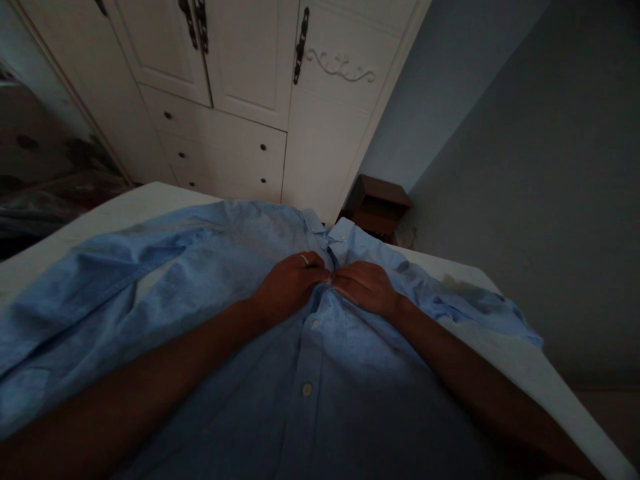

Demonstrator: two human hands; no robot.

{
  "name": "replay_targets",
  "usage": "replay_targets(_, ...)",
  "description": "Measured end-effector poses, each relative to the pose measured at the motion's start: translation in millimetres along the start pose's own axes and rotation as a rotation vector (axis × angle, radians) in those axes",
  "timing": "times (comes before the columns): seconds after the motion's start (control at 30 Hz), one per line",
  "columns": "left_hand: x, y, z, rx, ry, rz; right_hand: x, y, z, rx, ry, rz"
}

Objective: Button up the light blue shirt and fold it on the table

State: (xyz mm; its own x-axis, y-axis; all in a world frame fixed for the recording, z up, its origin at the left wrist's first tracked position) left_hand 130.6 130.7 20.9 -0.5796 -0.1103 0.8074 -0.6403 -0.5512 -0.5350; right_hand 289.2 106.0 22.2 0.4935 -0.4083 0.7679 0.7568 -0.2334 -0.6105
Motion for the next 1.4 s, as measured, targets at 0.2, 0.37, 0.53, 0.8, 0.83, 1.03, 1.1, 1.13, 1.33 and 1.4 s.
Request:
replay_targets(0.2, 4.2, -2, 1, -0.032, 0.079, -0.093, 1, 1, 1, -0.007, 0.004, 0.042)
replay_targets(0.37, 8.3, -1, 0, 0.020, 0.175, -0.069, 4, 0, 3, -0.045, -0.002, 0.077)
replay_targets(0.53, 3.9, 0, -1, 0.092, 0.173, -0.086, 6, 0, 4, -0.050, -0.004, 0.098)
replay_targets(0.8, -7.6, 1, -5, 0.204, 0.209, -0.059, 5, 0, 4, -0.049, -0.010, 0.102)
replay_targets(0.83, -8.3, 1, -6, 0.220, 0.230, -0.049, 5, 0, 4, -0.045, -0.006, 0.101)
replay_targets(1.03, -8.8, 0, -5, 0.268, 0.314, -0.044, 4, 0, 4, -0.057, 0.018, 0.104)
replay_targets(1.1, -7.3, 0, -5, 0.282, 0.331, -0.043, 5, -1, 4, -0.069, 0.022, 0.129)
replay_targets(1.13, -6.6, -1, -5, 0.293, 0.342, -0.041, 5, -2, 4, -0.076, 0.020, 0.141)
replay_targets(1.33, -6.3, -1, -8, 0.375, 0.419, -0.054, 4, -4, 4, -0.099, 0.028, 0.101)
replay_targets(1.4, -5.9, -1, -9, 0.388, 0.427, -0.055, 3, -4, 4, -0.103, 0.026, 0.073)
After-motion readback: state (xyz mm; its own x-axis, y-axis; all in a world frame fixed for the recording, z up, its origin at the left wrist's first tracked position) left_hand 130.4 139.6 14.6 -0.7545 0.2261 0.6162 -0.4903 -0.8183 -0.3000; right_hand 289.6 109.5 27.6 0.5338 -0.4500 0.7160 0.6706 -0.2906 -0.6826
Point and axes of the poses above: each hand's wrist, its own y-axis away from the middle knuckle, its own x-axis out of the back of the hand, z = x × y, the point moved 4 cm from there along -y, towards the middle knuckle, and after that the axes turned 10 degrees about -y, right-handed, at the moved point
